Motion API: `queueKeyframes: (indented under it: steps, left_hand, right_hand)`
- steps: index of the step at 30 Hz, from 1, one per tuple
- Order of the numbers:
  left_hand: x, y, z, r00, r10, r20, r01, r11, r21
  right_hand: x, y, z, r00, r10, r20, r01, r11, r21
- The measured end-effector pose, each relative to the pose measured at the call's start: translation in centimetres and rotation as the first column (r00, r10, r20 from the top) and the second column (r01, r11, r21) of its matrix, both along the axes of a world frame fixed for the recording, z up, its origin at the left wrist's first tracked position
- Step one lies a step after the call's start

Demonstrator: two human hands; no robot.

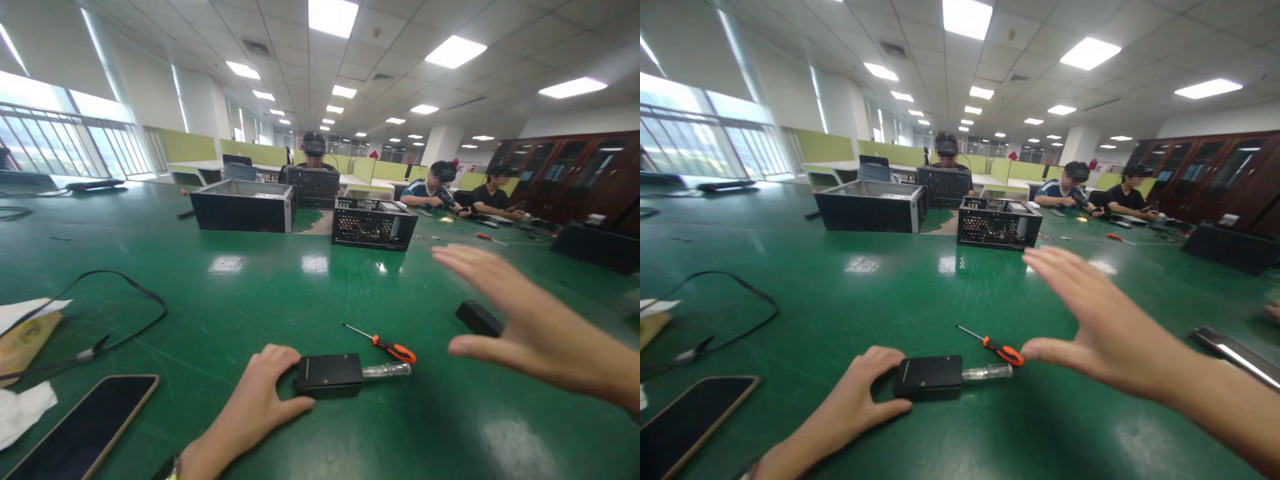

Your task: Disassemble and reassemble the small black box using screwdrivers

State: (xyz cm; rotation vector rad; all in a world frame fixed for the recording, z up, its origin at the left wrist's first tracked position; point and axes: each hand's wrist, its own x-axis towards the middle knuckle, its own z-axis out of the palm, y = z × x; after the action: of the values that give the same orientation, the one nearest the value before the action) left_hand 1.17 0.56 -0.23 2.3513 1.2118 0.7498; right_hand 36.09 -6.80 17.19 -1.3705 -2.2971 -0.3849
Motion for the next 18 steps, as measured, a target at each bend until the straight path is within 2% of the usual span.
queueKeyframes:
  steps: [2,3,4,5,6,7,10,11,12,13,14,16,18]
  left_hand:
    - [0.0,0.2,-0.1,1.0,-0.009,-0.007,0.009,1.0,0.006]
    - [0.1,0.2,-0.1,1.0,-0.014,-0.011,0.014,1.0,0.006]
    - [0.1,0.3,-0.1,1.0,-0.017,-0.016,0.017,1.0,0.005]
    - [0.1,0.3,-0.2,1.0,-0.016,-0.018,0.016,1.0,0.005]
    - [0.1,0.3,-0.2,1.0,-0.015,-0.02,0.015,1.0,0.004]
    - [0.1,0.3,-0.2,1.0,-0.013,-0.019,0.014,1.0,0.006]
    - [0.1,0.1,-0.2,1.0,-0.018,-0.011,0.018,1.0,0.009]
    - [0.1,0.1,-0.2,1.0,-0.019,-0.008,0.019,1.0,0.008]
    - [0.1,0.0,-0.2,1.0,-0.013,-0.002,0.013,1.0,0.008]
    - [0.1,0.0,-0.2,1.0,-0.01,-0.001,0.01,1.0,0.007]
    - [0.2,0.0,-0.2,1.0,-0.007,-0.001,0.007,1.0,0.006]
    - [0.2,0.0,-0.2,1.0,-0.006,-0.002,0.006,1.0,0.004]
    - [0.3,-0.2,-0.1,1.0,-0.002,-0.005,0.002,1.0,-0.001]
  right_hand:
    - [-0.3,-0.8,4.7,0.995,-0.021,0.095,0.01,0.993,0.119]
    - [-0.8,-1.3,5.8,0.992,-0.065,0.111,0.046,0.985,0.169]
    - [-1.4,-1.8,5.9,0.989,-0.108,0.102,0.084,0.973,0.214]
    - [-2.1,-2.2,4.7,0.986,-0.149,0.074,0.127,0.961,0.246]
    - [-2.8,-2.5,2.4,0.983,-0.178,0.036,0.162,0.951,0.264]
    - [-3.4,-2.8,-0.8,0.977,-0.213,0.016,0.203,0.95,0.236]
    - [-4.9,-2.7,-12.6,0.974,-0.223,0.051,0.225,0.973,-0.044]
    - [-5.3,-2.6,-16.0,0.97,-0.236,0.055,0.241,0.961,-0.133]
    - [-5.6,-2.5,-18.6,0.966,-0.246,0.073,0.256,0.945,-0.205]
    - [-5.8,-2.4,-20.4,0.957,-0.279,0.075,0.289,0.93,-0.227]
    - [-5.9,-2.4,-21.4,0.951,-0.299,0.077,0.309,0.921,-0.239]
    - [-5.9,-2.4,-21.7,0.946,-0.317,0.076,0.325,0.919,-0.224]
    - [-5.9,-2.4,-21.0,0.948,-0.308,0.078,0.318,0.926,-0.203]
